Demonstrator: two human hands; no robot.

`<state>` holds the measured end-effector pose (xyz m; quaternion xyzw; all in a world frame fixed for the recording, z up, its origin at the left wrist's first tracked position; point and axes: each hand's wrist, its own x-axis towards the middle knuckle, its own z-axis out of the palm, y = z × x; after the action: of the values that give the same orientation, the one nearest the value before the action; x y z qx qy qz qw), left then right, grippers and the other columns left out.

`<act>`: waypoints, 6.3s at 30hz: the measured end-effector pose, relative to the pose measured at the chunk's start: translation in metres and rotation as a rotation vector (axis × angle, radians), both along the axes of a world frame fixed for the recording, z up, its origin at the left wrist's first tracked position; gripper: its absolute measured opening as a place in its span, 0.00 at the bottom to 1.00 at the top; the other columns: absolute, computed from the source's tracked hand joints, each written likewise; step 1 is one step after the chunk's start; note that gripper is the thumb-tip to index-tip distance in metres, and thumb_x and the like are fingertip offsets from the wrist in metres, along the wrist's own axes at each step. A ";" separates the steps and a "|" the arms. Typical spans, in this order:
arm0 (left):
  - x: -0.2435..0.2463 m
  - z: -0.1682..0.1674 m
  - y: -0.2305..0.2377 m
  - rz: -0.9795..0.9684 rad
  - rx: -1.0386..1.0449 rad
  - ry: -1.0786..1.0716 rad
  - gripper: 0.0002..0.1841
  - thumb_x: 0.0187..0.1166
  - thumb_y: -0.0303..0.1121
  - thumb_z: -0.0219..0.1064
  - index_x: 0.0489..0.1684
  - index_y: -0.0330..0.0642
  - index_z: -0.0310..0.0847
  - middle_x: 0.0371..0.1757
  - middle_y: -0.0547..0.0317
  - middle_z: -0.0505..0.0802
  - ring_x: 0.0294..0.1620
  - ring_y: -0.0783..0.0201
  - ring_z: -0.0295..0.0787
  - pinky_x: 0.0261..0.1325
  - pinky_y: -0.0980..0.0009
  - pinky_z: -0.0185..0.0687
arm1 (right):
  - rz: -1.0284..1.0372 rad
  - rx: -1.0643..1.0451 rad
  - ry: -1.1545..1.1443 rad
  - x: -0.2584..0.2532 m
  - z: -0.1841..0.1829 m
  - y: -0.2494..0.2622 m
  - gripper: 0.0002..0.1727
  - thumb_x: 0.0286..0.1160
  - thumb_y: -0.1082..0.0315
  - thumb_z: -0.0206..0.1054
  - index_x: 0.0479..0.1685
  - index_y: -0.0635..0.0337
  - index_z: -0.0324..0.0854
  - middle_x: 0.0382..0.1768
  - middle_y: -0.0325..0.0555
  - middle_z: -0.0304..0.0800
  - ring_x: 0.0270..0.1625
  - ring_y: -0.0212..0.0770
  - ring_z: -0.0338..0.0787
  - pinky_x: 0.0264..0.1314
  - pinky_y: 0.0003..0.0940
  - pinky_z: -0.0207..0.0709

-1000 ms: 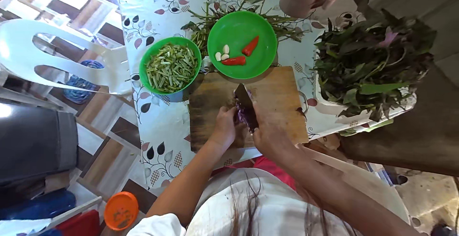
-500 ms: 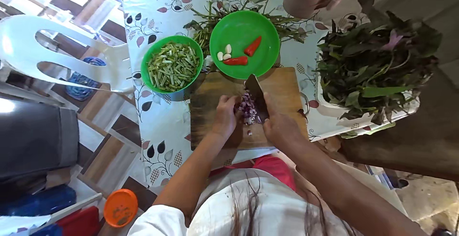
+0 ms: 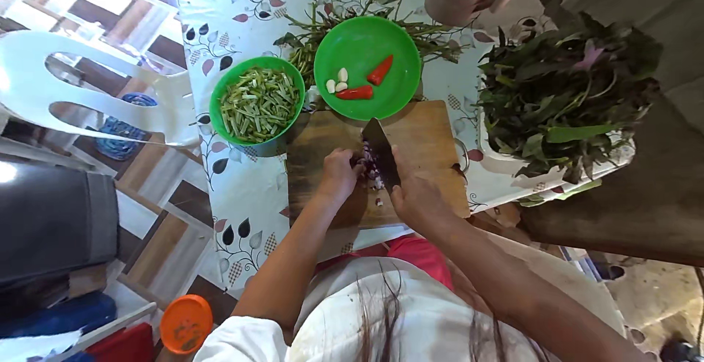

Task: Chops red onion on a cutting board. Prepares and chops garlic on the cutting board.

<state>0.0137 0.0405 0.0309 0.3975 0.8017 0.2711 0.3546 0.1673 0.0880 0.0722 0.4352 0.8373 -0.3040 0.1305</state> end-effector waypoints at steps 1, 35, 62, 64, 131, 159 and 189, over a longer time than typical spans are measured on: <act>0.003 -0.001 0.000 0.003 -0.003 -0.004 0.16 0.80 0.26 0.71 0.65 0.33 0.86 0.65 0.40 0.89 0.67 0.50 0.86 0.74 0.57 0.77 | 0.003 -0.026 -0.044 -0.004 -0.001 -0.001 0.46 0.89 0.71 0.56 0.99 0.49 0.27 0.47 0.66 0.91 0.52 0.67 0.92 0.58 0.62 0.82; -0.002 -0.030 0.019 -0.077 0.160 0.290 0.22 0.77 0.12 0.59 0.71 0.29 0.82 0.71 0.34 0.85 0.77 0.34 0.75 0.81 0.47 0.69 | 0.051 0.031 -0.157 0.008 -0.009 0.006 0.44 0.89 0.72 0.52 0.99 0.51 0.26 0.57 0.70 0.89 0.53 0.70 0.92 0.59 0.65 0.80; -0.001 -0.023 0.008 -0.113 0.201 0.211 0.34 0.71 0.32 0.80 0.78 0.29 0.75 0.78 0.32 0.79 0.79 0.35 0.75 0.82 0.46 0.67 | -0.016 0.035 -0.048 -0.006 -0.001 0.004 0.46 0.87 0.72 0.55 0.99 0.46 0.29 0.53 0.67 0.91 0.52 0.70 0.93 0.56 0.66 0.82; -0.009 -0.018 0.016 -0.159 0.119 0.184 0.35 0.74 0.34 0.79 0.81 0.30 0.72 0.83 0.36 0.77 0.84 0.38 0.71 0.87 0.49 0.60 | 0.006 0.013 -0.112 -0.012 -0.004 0.004 0.46 0.89 0.72 0.52 0.99 0.44 0.25 0.58 0.68 0.89 0.54 0.70 0.92 0.57 0.66 0.82; 0.008 -0.033 -0.011 0.067 0.452 0.130 0.28 0.75 0.12 0.65 0.78 0.26 0.74 0.67 0.31 0.88 0.68 0.42 0.88 0.74 0.55 0.80 | 0.026 0.011 0.009 -0.006 -0.005 0.015 0.44 0.88 0.73 0.56 0.99 0.49 0.33 0.58 0.69 0.90 0.56 0.71 0.92 0.59 0.69 0.80; 0.030 -0.044 0.019 0.159 0.777 0.465 0.18 0.80 0.31 0.65 0.57 0.20 0.87 0.58 0.27 0.91 0.62 0.37 0.90 0.69 0.54 0.83 | -0.163 -0.057 0.462 0.008 -0.015 -0.004 0.45 0.80 0.77 0.60 0.97 0.58 0.40 0.67 0.67 0.86 0.60 0.63 0.91 0.63 0.62 0.82; 0.027 0.020 0.021 0.666 0.574 -1.154 0.15 0.93 0.37 0.54 0.65 0.40 0.80 0.46 0.54 0.90 0.43 0.64 0.89 0.49 0.65 0.88 | -0.397 -0.379 0.970 0.013 -0.032 0.012 0.44 0.75 0.72 0.63 0.94 0.48 0.50 0.61 0.44 0.87 0.37 0.30 0.90 0.30 0.26 0.84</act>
<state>0.0404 0.0616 0.0505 0.0034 0.4627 0.7310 0.5016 0.1804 0.0996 0.0403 0.3638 0.6339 -0.6336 -0.2538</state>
